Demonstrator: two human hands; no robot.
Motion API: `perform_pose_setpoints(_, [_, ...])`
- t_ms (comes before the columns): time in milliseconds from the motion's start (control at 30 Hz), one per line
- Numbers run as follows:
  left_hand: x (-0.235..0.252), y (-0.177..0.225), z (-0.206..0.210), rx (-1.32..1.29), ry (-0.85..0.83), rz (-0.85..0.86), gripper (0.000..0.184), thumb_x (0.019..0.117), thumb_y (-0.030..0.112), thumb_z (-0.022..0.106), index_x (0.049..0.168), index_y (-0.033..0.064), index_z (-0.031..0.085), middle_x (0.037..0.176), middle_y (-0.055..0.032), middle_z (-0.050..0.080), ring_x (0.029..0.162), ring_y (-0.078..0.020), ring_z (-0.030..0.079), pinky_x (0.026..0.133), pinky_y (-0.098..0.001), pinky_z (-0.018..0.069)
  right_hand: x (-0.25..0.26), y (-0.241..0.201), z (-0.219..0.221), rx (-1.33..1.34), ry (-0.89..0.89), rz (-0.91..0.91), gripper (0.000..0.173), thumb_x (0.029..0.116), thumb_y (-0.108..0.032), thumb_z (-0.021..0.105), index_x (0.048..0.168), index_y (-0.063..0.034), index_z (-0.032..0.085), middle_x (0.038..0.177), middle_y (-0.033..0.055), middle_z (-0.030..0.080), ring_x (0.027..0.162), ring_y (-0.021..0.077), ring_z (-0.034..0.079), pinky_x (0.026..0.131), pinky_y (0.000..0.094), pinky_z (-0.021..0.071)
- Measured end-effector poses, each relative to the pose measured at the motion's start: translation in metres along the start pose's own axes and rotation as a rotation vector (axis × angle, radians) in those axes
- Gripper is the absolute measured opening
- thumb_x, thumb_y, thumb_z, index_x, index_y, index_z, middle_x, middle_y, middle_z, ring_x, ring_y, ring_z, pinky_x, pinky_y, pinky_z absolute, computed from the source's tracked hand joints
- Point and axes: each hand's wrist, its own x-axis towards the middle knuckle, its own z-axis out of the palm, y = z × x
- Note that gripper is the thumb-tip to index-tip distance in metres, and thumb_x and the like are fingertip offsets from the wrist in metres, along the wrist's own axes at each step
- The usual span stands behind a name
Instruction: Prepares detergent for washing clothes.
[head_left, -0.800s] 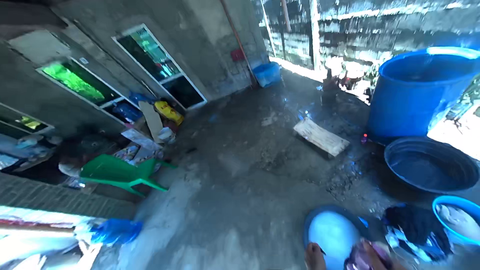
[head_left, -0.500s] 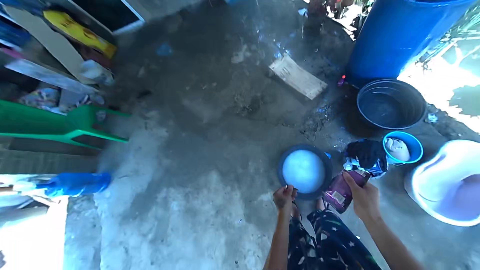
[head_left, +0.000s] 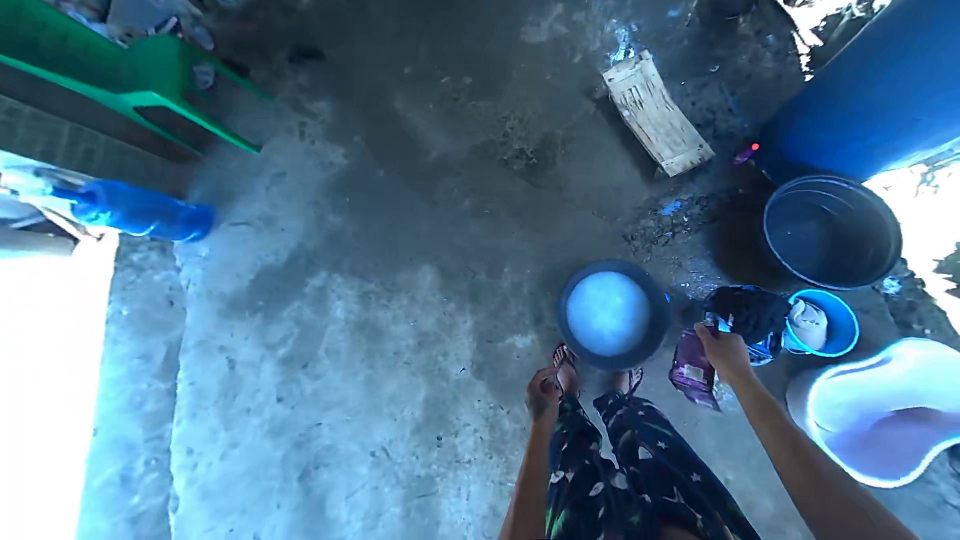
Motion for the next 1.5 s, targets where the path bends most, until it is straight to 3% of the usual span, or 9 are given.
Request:
perform_pose_setpoints(167, [0.002,0.015,0.030,0.123,-0.171,0.067,0.030,0.1048,0.005,0.047,0.123,-0.0009,0.070,0.110,-0.0200,0.071,0.096,-0.0271,0.069,0.091,-0.0446,0.0548,0.018,-0.015,-0.002,-0.102,-0.048,0.022,0.054,0.1057,-0.046,0.054,0.110,0.0054,0.069,0.111,0.0279,0.067,0.108,0.0408,0.065,0.094,0.0611,0.0483])
perform_pose_setpoints(300, [-0.001,0.046,0.084,0.080,-0.467,0.161,0.043,0.1049,0.029,0.058,0.132,-0.0043,0.064,0.127,-0.0243,0.067,0.118,-0.0322,0.066,0.107,-0.0476,0.0505,0.015,-0.028,-0.004,-0.086,-0.040,0.026,0.051,0.1044,-0.044,0.058,0.112,0.0061,0.067,0.111,0.0273,0.066,0.106,0.0388,0.065,0.092,0.0602,0.0491])
perform_pose_setpoints(400, [-0.013,0.073,0.122,0.012,-0.713,0.112,0.060,0.0997,0.046,0.064,0.132,-0.0045,0.063,0.124,-0.0243,0.068,0.117,-0.0328,0.066,0.105,-0.0500,0.0497,0.006,-0.038,-0.004,-0.008,-0.072,0.058,0.052,0.1043,-0.043,0.058,0.118,0.0058,0.066,0.118,0.0262,0.066,0.112,0.0373,0.064,0.097,0.0590,0.0496])
perform_pose_setpoints(467, [-0.023,0.086,0.139,-0.111,-0.772,0.021,0.052,0.0959,0.042,0.071,0.116,-0.0053,0.068,0.113,-0.0207,0.070,0.105,-0.0266,0.067,0.098,-0.0461,0.0517,0.002,-0.043,-0.002,0.041,-0.075,0.078,0.051,0.1038,-0.043,0.059,0.121,0.0050,0.065,0.121,0.0249,0.066,0.114,0.0358,0.064,0.098,0.0574,0.0501])
perform_pose_setpoints(700, [-0.034,0.091,0.142,-0.343,-0.708,-0.260,0.047,0.0999,0.038,0.068,0.119,-0.0056,0.064,0.107,-0.0180,0.069,0.090,-0.0219,0.068,0.082,-0.0391,0.0566,-0.007,-0.049,0.014,0.063,-0.044,0.070,0.053,0.1025,-0.044,0.061,0.119,0.0061,0.066,0.122,0.0263,0.065,0.117,0.0366,0.063,0.100,0.0583,0.0484])
perform_pose_setpoints(933, [-0.021,0.083,0.138,-0.271,-0.622,-0.299,0.052,0.1017,0.042,0.063,0.124,-0.0052,0.062,0.115,-0.0227,0.067,0.101,-0.0288,0.066,0.088,-0.0455,0.0544,-0.015,-0.044,0.025,-0.091,-0.026,0.032,0.053,0.1025,-0.047,0.059,0.110,0.0047,0.069,0.110,0.0252,0.067,0.102,0.0370,0.065,0.088,0.0580,0.0502])
perform_pose_setpoints(1033, [-0.018,0.080,0.141,-0.298,-0.612,-0.325,0.051,0.1026,0.041,0.062,0.126,-0.0040,0.062,0.117,-0.0222,0.067,0.102,-0.0284,0.066,0.089,-0.0455,0.0542,-0.021,-0.040,0.029,0.025,-0.074,0.068,0.052,0.1026,-0.046,0.060,0.119,0.0029,0.067,0.115,0.0237,0.067,0.103,0.0342,0.067,0.088,0.0546,0.0536])
perform_pose_setpoints(1233, [-0.018,0.078,0.149,-0.289,-0.600,-0.365,0.048,0.1021,0.041,0.062,0.121,-0.0036,0.065,0.112,-0.0209,0.069,0.099,-0.0282,0.068,0.089,-0.0474,0.0559,-0.037,-0.026,0.023,0.225,-0.268,0.166,0.051,0.0897,-0.019,0.081,0.129,0.0049,0.060,0.121,0.0190,0.067,0.105,0.0244,0.068,0.092,0.0401,0.0572])
perform_pose_setpoints(1500, [-0.014,0.075,0.162,-0.193,-0.657,-0.362,0.048,0.1052,0.040,0.057,0.127,-0.0035,0.062,0.116,-0.0213,0.069,0.105,-0.0290,0.069,0.093,-0.0487,0.0557,-0.030,0.006,0.033,0.285,-0.146,0.196,0.048,0.0898,-0.023,0.081,0.123,0.0059,0.063,0.119,0.0229,0.067,0.108,0.0319,0.067,0.096,0.0506,0.0538])
